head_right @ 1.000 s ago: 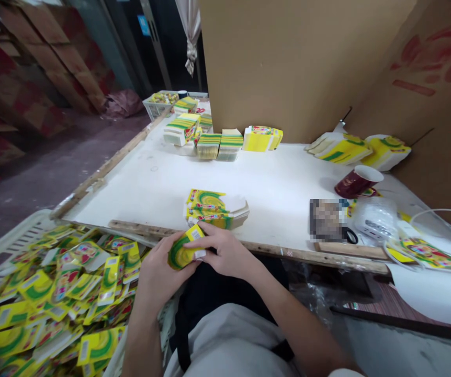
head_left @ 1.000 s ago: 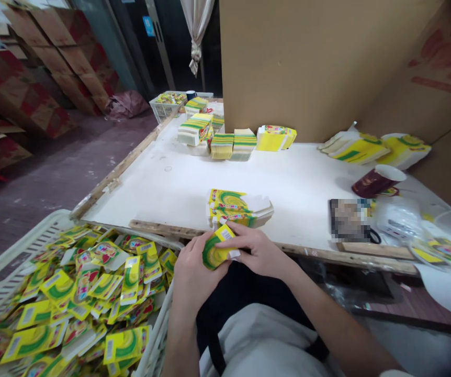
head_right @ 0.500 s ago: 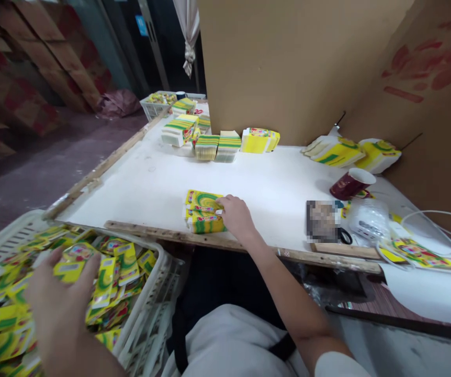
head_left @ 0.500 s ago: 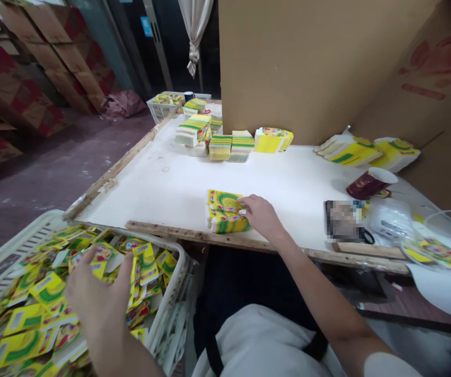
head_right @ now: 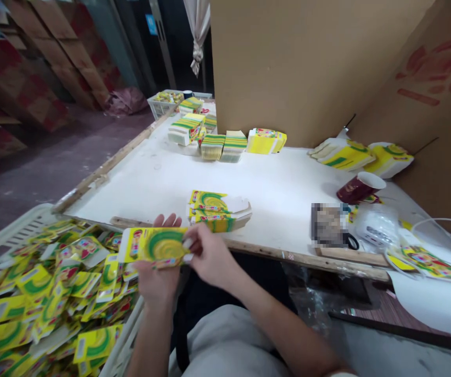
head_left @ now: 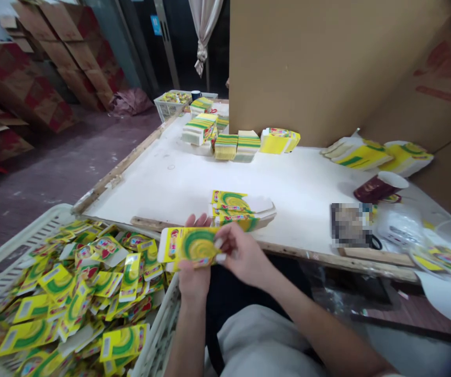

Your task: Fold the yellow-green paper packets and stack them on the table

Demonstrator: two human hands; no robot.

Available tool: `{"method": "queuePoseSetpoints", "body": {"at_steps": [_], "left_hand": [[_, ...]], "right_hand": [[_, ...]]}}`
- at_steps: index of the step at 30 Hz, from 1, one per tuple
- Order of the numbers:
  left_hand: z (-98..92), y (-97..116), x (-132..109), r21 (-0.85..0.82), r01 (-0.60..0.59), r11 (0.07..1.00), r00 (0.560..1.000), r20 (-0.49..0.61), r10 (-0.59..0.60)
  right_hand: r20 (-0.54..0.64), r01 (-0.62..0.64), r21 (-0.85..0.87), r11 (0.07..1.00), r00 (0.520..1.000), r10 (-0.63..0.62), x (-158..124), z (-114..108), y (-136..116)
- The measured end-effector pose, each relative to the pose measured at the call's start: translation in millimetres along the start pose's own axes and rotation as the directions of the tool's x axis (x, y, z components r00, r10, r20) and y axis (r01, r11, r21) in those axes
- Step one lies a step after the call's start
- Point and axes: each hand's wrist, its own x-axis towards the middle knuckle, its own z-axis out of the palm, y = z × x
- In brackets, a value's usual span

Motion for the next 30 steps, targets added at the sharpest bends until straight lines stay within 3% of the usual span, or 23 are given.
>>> {"method": "queuePoseSetpoints", "body": {"at_steps": [4,7,12,15,18,22,24,26,28,30], "left_hand": [[2.8,11.3,-0.9,-0.351,-0.034,0.936,0.982,-0.184,-0.034],[-0.5,17.3,3.8,-0.42,0.018,0.907,0.974,-0.196,-0.11],[2.2,13.1,5.4,-0.313,0.114,0.943,0.971,-0.165,-0.172],[0.2,6.8,4.2,-0.211,0.048,0.976,0.986,-0.144,-0.079],[-5.7,2.4,4.2,-0.052,-0.041,0.998,0.971,-0.238,0.027],[-11.1,14.9,4.3,0.138,-0.11,0.984,0.959,-0.247,0.142],[-12.9,29.8,2.6,0.266,-0.25,0.931,0.932,-0.196,0.306],[-14.5,44.2,-0.5,0.393,-0.391,0.832,0.897,-0.038,0.439],[-14.9,51.5,-3.7,0.552,-0.43,0.714,0.899,0.193,0.392],[-12.9,49.3,-5.5,0.699,-0.394,0.597,0.915,0.36,0.182]], "right_hand": [[0.111,-0.011,0.03,1.0,0.994,0.008,-19.8,34.1,-3.7],[0.145,0.019,-0.061,0.998,0.989,-0.01,-23.7,37.9,-6.7],[0.012,-0.01,-0.11,0.994,1.0,0.011,-13.4,21.7,-1.9],[-0.109,0.007,-0.097,0.995,0.994,-0.017,-5.3,7.1,0.2],[-0.129,0.032,-0.105,0.994,0.991,-0.045,-0.8,-5.9,-2.9],[-0.165,0.184,-0.36,0.915,0.953,-0.256,0.6,-24.5,-11.7],[-0.145,0.269,-0.561,0.783,0.899,-0.413,0.1,-34.4,-16.1],[-0.031,0.327,-0.719,0.614,0.866,-0.499,-1.7,-40.8,-19.6],[0.114,0.402,-0.771,0.493,0.85,-0.514,-5.1,-41.4,-21.7],[0.222,0.493,-0.738,0.461,0.822,-0.525,-9.1,-37.3,-22.3]]}}
